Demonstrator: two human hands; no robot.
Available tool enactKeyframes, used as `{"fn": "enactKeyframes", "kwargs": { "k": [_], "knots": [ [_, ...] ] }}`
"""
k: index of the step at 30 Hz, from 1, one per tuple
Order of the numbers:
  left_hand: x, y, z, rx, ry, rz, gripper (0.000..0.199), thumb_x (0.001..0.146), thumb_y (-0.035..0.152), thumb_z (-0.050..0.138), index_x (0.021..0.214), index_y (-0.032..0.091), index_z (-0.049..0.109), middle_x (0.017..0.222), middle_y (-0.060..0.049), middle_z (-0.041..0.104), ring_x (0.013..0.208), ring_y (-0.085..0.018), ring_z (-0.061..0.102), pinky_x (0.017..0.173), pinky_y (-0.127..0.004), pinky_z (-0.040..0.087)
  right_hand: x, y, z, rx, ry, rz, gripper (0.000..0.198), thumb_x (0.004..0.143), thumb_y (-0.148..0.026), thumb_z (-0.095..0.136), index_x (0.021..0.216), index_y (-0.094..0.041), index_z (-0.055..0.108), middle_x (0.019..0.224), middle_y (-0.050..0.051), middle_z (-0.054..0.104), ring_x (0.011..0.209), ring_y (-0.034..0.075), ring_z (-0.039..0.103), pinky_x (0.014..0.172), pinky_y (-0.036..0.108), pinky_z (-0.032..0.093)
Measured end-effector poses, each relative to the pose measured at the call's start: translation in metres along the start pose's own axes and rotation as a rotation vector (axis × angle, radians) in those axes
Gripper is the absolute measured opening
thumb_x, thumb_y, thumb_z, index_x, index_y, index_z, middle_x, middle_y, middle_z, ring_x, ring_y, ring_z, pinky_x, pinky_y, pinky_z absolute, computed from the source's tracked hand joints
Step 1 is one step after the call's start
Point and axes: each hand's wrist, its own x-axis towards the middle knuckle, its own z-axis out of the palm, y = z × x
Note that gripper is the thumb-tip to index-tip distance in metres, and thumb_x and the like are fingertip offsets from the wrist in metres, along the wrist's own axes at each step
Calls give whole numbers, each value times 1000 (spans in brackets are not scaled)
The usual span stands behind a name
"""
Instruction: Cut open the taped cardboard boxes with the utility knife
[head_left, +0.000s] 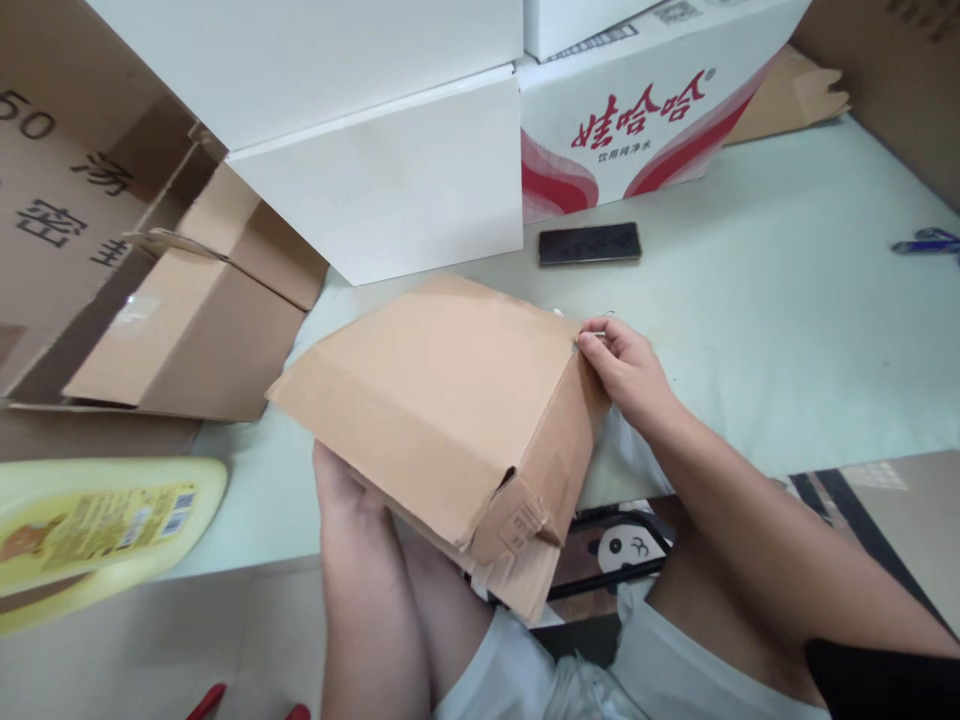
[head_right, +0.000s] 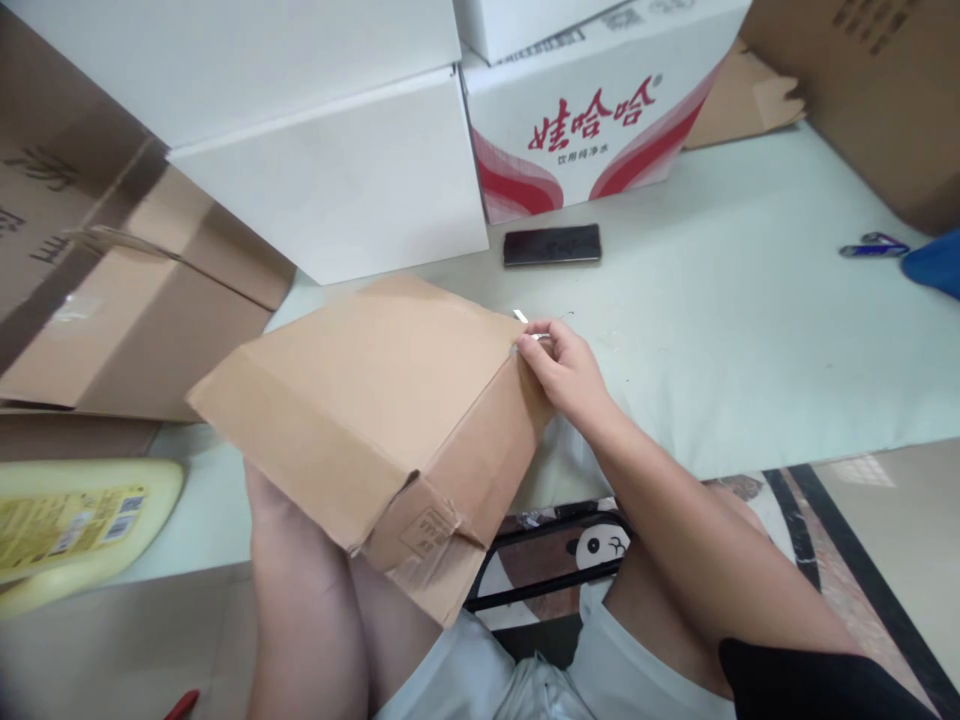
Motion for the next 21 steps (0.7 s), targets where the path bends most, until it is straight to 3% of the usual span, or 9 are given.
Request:
{"fn": "enactKeyframes", "kwargs": {
  "k": [4,7,11,16,21],
  "knots": [
    [-2,-1,2,-27,32,44,52,68,65,83,96,23,74,96,-2,78,92,-20,73,81,-28,60,0,-1,-1,6,74,-68,29,81,-52,65,86,-24,60,71,-2,57,67,16,47,63,30,35],
    [-4,-4,1,27,54,42,67,59,77,81,99,23,74,99,-4,76,89,-21,72,78,-30,59,-1,-4,-2,-42,93,-106,27,80,-49,66,77,-23,59,68,-2,56,66,16,46,64,31,37],
    [-7,-7,3,93,98,73,66,49,61,95,101,26,72,103,-2,74,85,-17,68,73,-26,57,-3,-8,-2,-57,-1,-171,30,82,-49,63,68,-22,58,63,-1,55,64,16,47,63,31,39],
    [-7,-6,8,77,93,200,57,50,45,97,95,27,68,100,2,70,84,-14,65,75,-23,54,-6,-9,-2,-45,-47,-220,23,78,-45,67,76,-23,63,75,2,66,71,18,56,66,32,43],
    [-12,-5,11,71,1,313,49,59,50,89,98,29,68,112,-1,70,112,-22,65,91,-28,54,-5,-3,0,-13,-26,-173,30,74,-45,72,88,-24,58,77,-1,67,69,16,56,68,32,42]
  ]
}}
